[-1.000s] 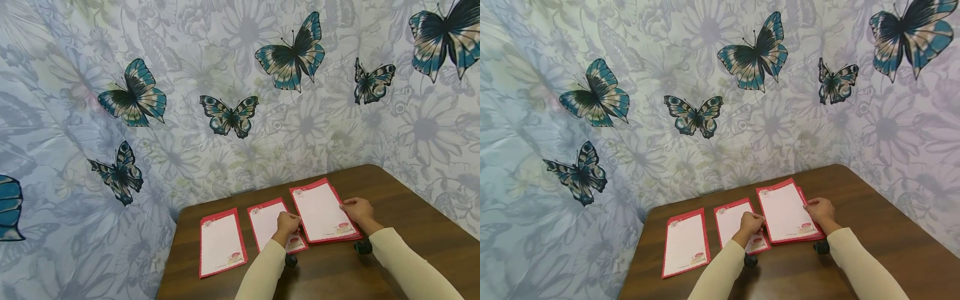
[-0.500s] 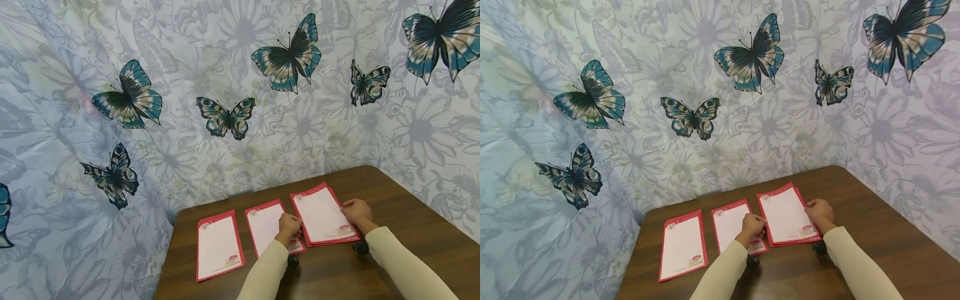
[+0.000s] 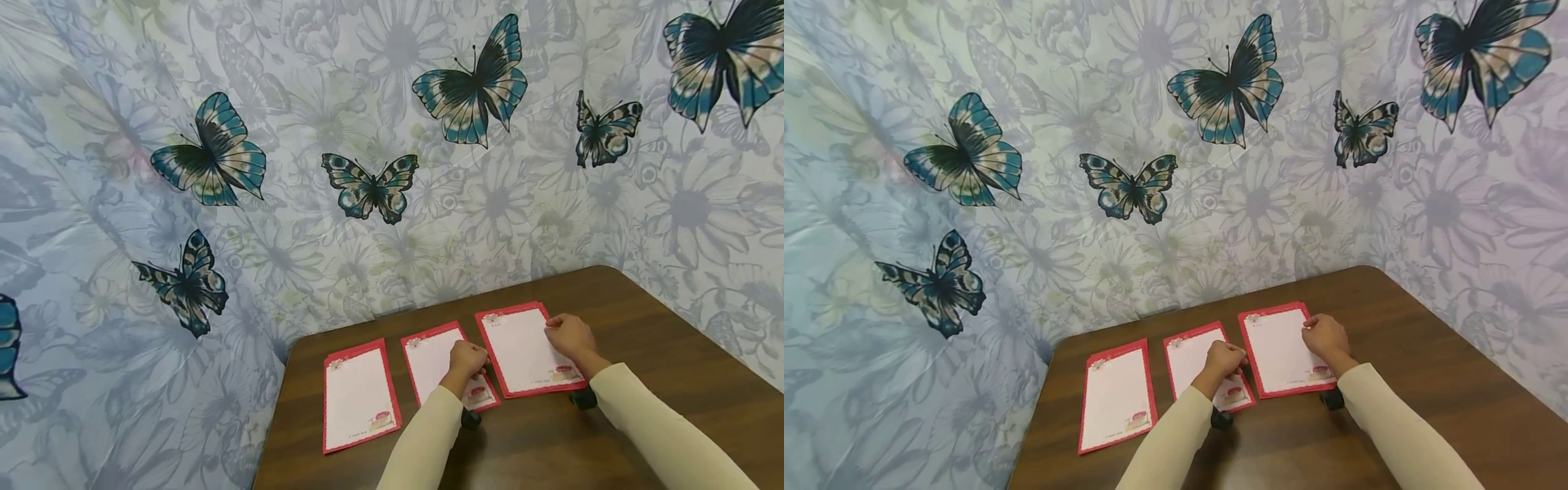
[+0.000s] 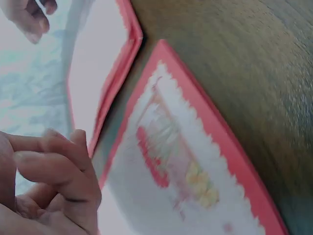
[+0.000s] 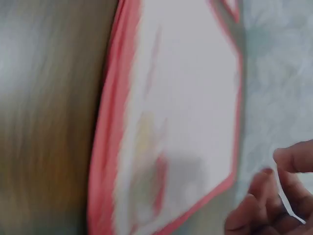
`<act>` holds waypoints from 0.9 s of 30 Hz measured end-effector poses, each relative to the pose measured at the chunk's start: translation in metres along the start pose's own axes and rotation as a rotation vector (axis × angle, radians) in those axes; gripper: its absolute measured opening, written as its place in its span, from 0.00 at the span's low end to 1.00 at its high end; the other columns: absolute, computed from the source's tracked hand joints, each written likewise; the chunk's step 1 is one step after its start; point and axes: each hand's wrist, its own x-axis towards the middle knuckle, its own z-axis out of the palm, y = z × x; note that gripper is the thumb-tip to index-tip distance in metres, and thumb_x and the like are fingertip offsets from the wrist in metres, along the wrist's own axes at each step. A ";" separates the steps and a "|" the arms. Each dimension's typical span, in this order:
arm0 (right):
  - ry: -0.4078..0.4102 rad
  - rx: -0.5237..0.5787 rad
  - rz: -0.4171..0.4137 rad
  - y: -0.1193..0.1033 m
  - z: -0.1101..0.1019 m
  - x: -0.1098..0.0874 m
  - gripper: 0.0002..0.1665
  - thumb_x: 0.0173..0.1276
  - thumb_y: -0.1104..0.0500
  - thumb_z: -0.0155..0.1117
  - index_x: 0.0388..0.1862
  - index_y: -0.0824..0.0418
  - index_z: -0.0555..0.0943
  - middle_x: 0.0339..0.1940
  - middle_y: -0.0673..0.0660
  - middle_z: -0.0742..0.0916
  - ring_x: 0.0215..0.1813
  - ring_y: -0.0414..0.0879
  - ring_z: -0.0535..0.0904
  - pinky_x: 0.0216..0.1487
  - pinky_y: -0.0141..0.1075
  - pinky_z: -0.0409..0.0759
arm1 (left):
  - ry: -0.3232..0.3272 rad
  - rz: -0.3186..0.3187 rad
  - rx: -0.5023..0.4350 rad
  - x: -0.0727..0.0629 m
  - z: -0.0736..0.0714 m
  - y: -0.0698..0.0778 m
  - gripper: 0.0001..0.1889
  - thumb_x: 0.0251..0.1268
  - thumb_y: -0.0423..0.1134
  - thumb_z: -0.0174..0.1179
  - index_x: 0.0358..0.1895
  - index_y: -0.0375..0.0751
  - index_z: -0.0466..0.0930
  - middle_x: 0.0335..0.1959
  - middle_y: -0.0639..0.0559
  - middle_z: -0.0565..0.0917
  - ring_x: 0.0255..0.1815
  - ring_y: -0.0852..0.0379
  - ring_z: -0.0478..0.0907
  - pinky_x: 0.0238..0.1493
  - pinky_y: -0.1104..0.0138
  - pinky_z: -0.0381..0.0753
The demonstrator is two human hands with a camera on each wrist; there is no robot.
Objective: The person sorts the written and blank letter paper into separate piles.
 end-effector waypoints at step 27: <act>-0.381 -0.061 -0.202 -0.094 0.089 -0.036 0.29 0.68 0.54 0.61 0.58 0.75 0.75 0.51 0.69 0.84 0.32 0.46 0.78 0.31 0.40 0.80 | -0.051 -0.096 -0.289 -0.032 -0.127 -0.067 0.32 0.69 0.43 0.57 0.69 0.24 0.62 0.67 0.28 0.68 0.69 0.32 0.66 0.48 0.48 0.85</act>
